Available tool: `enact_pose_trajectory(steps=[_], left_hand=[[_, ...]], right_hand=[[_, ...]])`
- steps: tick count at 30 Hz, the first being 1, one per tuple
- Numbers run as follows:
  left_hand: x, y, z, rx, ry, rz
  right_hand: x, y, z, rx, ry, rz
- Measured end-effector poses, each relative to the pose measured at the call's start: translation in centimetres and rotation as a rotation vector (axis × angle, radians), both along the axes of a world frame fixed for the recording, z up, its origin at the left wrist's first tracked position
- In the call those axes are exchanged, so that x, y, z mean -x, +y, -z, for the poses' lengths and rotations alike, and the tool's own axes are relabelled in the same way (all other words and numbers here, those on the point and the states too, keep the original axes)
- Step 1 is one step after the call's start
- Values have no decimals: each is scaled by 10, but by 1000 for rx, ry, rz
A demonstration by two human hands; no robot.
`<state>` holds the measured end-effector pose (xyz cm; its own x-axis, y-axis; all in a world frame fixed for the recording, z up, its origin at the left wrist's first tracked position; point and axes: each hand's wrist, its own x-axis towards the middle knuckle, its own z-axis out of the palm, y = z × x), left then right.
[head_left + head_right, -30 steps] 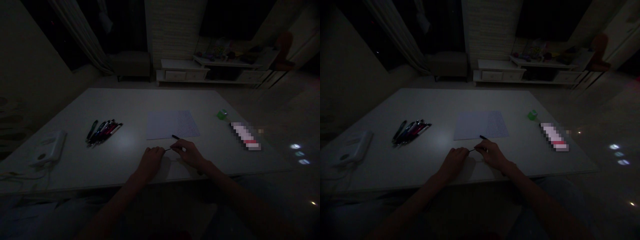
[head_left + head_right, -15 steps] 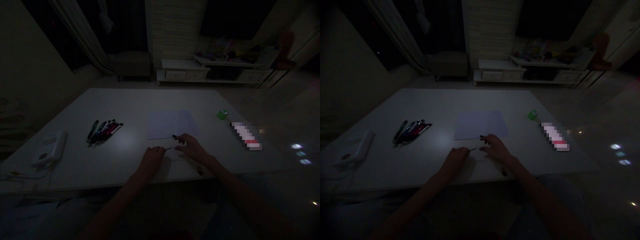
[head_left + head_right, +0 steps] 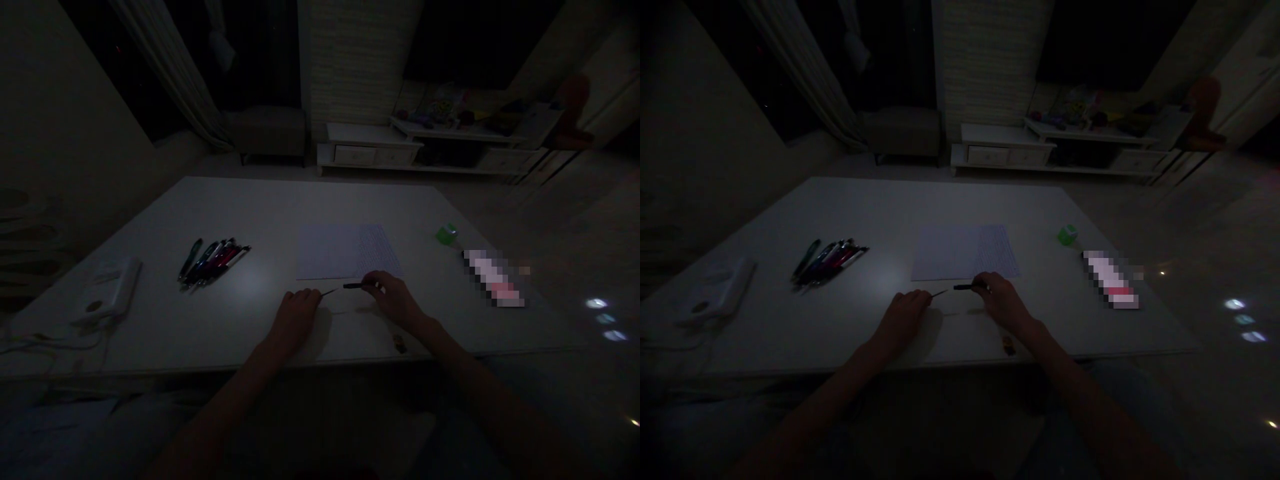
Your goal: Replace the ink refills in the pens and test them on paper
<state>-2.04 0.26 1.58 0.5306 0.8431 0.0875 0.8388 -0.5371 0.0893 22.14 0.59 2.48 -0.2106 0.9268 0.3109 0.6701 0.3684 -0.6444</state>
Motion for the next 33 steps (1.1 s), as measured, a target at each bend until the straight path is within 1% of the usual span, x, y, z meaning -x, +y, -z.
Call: enact_pose_trajectory(steps=[7,14,18,21,25,28,33], left_hand=[[-2,-3,0,5,5,19],[-3,-2,-2,39,10,-1],[-5,-3,0,24,-19,36],[-9,-3,2,28,-84,60],[-14,-4,7,46,-162,92],[-14,-5,7,57,-146,108],[-13,-7,2,45,-66,145]], right_hand=[[11,-3,0,-60,31,-53],[3,-1,-2,-98,48,-29],[9,-5,-4,-60,63,-55],[18,-9,-4,-29,81,-71],[31,-13,-1,1,114,-128],[36,-15,0,32,162,-135],[40,-17,-4,181,200,-113]])
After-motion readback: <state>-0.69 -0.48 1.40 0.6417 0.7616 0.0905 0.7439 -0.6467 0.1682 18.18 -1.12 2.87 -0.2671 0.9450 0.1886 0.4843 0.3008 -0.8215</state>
